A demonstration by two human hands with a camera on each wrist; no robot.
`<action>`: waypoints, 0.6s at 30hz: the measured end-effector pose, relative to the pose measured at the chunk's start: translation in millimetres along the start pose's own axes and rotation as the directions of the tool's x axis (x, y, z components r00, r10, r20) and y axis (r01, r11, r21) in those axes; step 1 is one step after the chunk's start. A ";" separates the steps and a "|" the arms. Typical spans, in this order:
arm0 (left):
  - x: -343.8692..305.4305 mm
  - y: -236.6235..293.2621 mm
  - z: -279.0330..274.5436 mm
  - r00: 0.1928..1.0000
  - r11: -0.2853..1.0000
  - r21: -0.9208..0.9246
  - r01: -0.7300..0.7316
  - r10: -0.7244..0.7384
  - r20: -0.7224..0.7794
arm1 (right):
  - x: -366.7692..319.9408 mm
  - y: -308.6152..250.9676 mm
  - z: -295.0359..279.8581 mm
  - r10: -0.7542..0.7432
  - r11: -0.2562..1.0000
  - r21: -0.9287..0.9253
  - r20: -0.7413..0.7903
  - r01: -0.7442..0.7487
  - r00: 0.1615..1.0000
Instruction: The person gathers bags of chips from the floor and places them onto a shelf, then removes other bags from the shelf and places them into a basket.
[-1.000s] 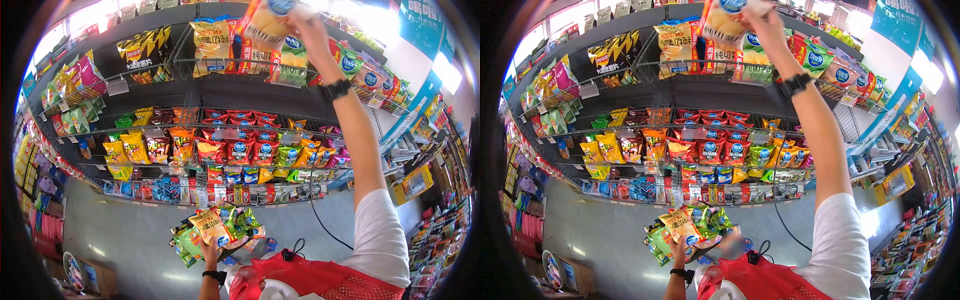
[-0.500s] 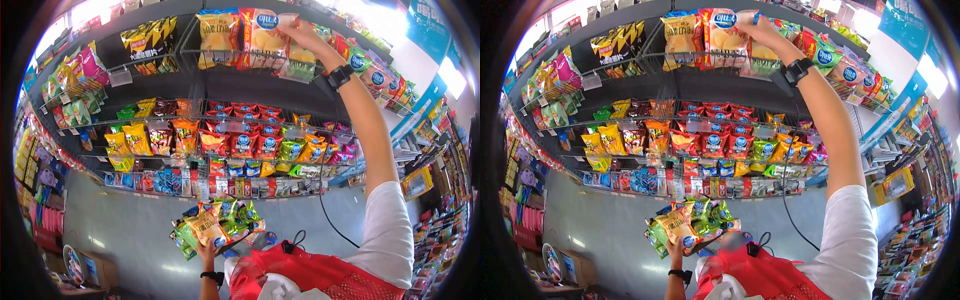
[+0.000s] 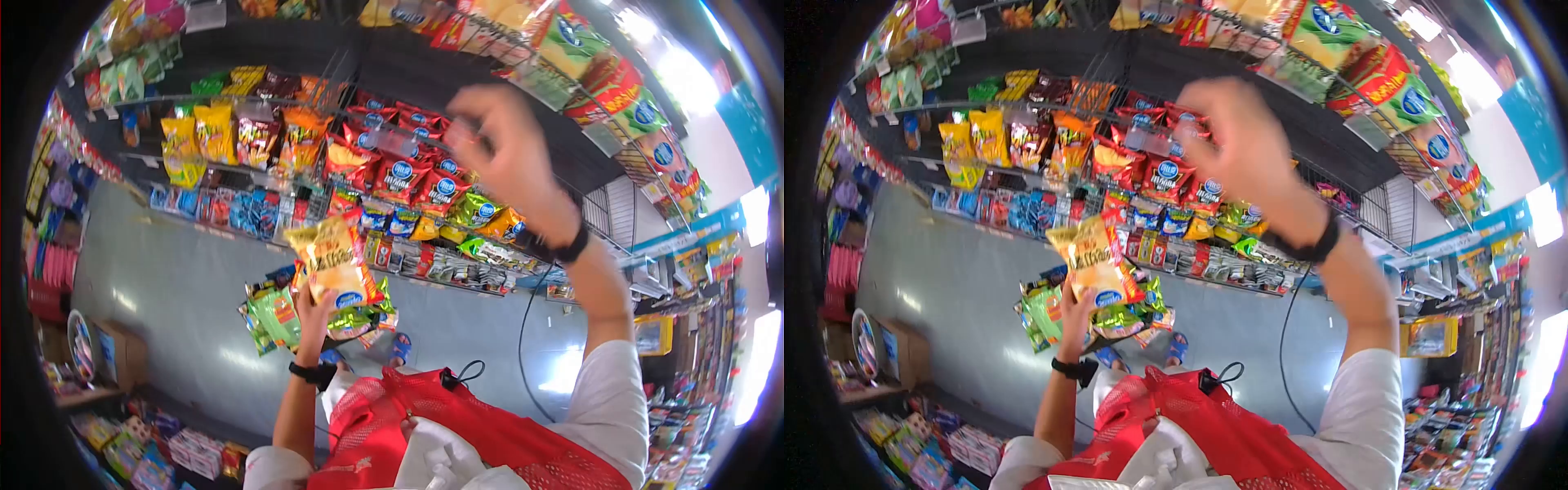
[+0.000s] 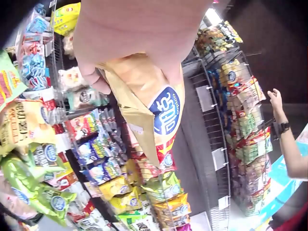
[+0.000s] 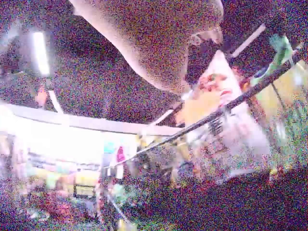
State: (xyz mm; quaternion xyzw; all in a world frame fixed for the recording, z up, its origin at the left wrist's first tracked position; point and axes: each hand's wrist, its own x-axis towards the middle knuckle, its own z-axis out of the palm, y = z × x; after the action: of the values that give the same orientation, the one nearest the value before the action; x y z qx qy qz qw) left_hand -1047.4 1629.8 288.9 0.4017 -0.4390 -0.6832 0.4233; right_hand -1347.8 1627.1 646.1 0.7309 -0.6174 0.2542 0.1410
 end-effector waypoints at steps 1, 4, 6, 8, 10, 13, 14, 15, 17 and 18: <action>6.7 -1.7 7.0 0.999 0.999 -0.038 -0.027 0.029 0.036 | -26.9 -11.6 32.2 0.043 0.991 0.113 0.227 -0.070 0.973; 14.3 24.4 41.1 0.994 0.992 -0.117 -0.052 0.062 0.084 | -79.0 -22.3 110.4 0.204 0.895 0.252 0.500 -0.367 0.841; 19.6 46.6 62.7 0.985 0.978 -0.193 -0.077 0.105 0.139 | -80.8 -21.4 129.1 0.218 0.748 0.413 0.587 -0.520 0.780; 30.2 52.6 71.7 0.973 0.981 -0.164 -0.105 0.135 0.185 | -71.3 -17.9 144.6 0.170 0.413 0.708 0.557 -0.572 0.813; 34.0 54.9 78.2 0.975 0.979 -0.180 -0.096 0.129 0.183 | -56.0 -1.1 143.5 0.248 0.302 0.655 0.648 -0.692 0.721; 40.2 32.0 74.3 0.963 0.968 -0.187 -0.168 0.201 0.176 | -19.5 35.4 134.1 0.440 0.114 0.721 0.580 -0.683 0.686; 39.8 19.3 66.5 0.966 0.980 -0.134 -0.147 0.172 0.195 | -6.7 58.5 130.9 0.513 0.164 0.709 0.533 -0.686 0.673; 38.1 2.2 60.0 0.968 0.989 -0.081 -0.125 0.139 0.209 | 3.2 78.2 132.5 0.495 0.126 0.731 0.540 -0.671 0.681; 43.3 -20.3 56.0 0.966 0.978 -0.208 -0.019 0.071 0.248 | 8.3 97.6 155.2 0.528 0.262 0.667 0.506 -0.697 0.682; 47.6 -7.0 64.6 0.966 0.953 -0.297 0.067 0.012 0.257 | 5.5 91.5 163.6 0.510 0.366 0.667 0.439 -0.649 0.739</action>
State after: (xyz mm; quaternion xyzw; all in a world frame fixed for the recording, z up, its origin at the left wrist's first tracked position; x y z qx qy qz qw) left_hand -1123.6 1604.0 292.8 0.2467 -0.3744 -0.7942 0.4102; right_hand -1404.1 1519.3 503.4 0.4658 -0.6649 0.4724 -0.3432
